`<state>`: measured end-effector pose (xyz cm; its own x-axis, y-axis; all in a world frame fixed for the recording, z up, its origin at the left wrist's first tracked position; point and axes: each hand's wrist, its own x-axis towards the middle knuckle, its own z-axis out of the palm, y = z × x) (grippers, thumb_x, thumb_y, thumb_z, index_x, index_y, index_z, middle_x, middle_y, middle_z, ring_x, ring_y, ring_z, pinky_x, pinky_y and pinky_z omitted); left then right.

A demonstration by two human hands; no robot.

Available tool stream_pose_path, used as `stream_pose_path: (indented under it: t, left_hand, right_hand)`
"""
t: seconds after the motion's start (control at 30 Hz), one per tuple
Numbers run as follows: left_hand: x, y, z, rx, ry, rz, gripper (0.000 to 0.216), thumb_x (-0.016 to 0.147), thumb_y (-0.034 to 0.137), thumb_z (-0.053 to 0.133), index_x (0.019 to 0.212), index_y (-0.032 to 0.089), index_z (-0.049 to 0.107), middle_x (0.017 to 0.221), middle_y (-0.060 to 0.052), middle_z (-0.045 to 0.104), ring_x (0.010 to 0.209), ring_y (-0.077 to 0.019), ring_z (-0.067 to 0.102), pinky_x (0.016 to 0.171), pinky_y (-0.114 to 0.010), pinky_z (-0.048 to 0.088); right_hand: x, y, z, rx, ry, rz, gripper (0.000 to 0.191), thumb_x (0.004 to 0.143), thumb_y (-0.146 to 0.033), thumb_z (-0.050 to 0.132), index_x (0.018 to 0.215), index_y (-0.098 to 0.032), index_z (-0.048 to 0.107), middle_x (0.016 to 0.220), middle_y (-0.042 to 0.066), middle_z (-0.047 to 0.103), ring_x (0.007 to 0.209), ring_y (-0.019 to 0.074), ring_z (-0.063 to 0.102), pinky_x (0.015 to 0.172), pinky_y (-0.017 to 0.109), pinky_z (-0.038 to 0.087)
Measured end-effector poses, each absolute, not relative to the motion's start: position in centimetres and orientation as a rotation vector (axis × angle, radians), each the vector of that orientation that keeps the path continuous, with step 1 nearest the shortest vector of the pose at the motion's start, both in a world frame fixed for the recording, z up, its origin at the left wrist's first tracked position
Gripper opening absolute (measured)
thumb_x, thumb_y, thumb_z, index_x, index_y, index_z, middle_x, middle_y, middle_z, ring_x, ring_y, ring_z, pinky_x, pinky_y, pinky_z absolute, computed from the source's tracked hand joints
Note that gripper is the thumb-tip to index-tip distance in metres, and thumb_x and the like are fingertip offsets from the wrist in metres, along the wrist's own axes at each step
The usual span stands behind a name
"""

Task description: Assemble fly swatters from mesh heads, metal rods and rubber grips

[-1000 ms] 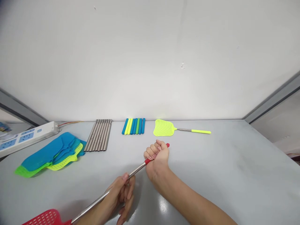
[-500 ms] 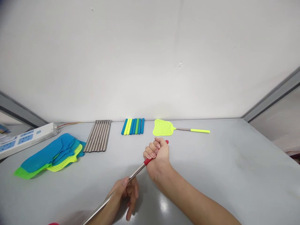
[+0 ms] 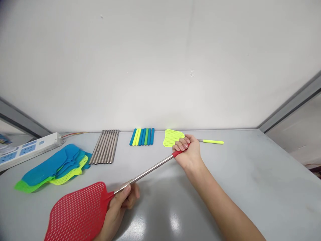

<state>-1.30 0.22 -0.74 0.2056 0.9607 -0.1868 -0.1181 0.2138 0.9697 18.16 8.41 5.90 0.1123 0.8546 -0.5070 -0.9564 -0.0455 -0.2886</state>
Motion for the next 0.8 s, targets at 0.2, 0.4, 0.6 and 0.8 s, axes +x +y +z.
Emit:
stream_pose_path:
  t: [0.2, 0.4, 0.6, 0.8]
  left_hand:
    - [-1.22, 0.52, -0.47, 1.06, 1.091, 0.981, 0.05, 0.076, 0.056, 0.031, 0.048, 0.016, 0.043, 0.039, 0.007, 0.02, 0.039, -0.0071, 0.017, 0.042, -0.023, 0.013]
    - [-1.19, 0.55, -0.72, 1.0, 1.075, 0.998, 0.051, 0.076, 0.057, 0.027, 0.054, 0.016, 0.046, 0.035, 0.009, 0.019, 0.035, -0.0058, 0.014, 0.038, -0.021, 0.013]
    - [-1.36, 0.79, -0.76, 0.915, 1.094, 1.044, 0.047, 0.076, 0.056, 0.032, 0.061, 0.015, 0.05, 0.039, 0.009, 0.017, 0.036, -0.005, 0.014, 0.035, -0.018, 0.013]
    - [-1.52, 0.82, -0.3, 0.94, 1.161, 1.041, 0.045, 0.079, 0.05, 0.032, 0.061, 0.014, 0.051, 0.038, 0.007, 0.027, 0.033, -0.0047, 0.02, 0.034, -0.018, 0.017]
  right_hand:
    - [18.79, 8.67, 5.94, -0.662, 0.199, 1.44, 0.029, 0.064, -0.01, 0.041, 0.05, -0.018, 0.017, 0.036, -0.008, 0.018, 0.03, 0.0062, 0.016, 0.031, 0.02, 0.019]
    - [18.56, 8.67, 5.7, -0.653, 0.247, 1.448, 0.029, 0.062, -0.009, 0.043, 0.05, -0.019, 0.018, 0.037, -0.008, 0.018, 0.031, 0.0062, 0.016, 0.031, 0.02, 0.019]
    - [18.22, 8.42, 5.42, -0.633, 0.254, 1.444, 0.029, 0.063, -0.01, 0.042, 0.051, -0.019, 0.018, 0.036, -0.008, 0.019, 0.031, 0.0063, 0.016, 0.031, 0.021, 0.02]
    - [18.16, 8.5, 5.26, -0.628, 0.242, 1.443, 0.029, 0.063, -0.01, 0.042, 0.05, -0.019, 0.018, 0.036, -0.008, 0.02, 0.031, 0.0065, 0.017, 0.031, 0.021, 0.021]
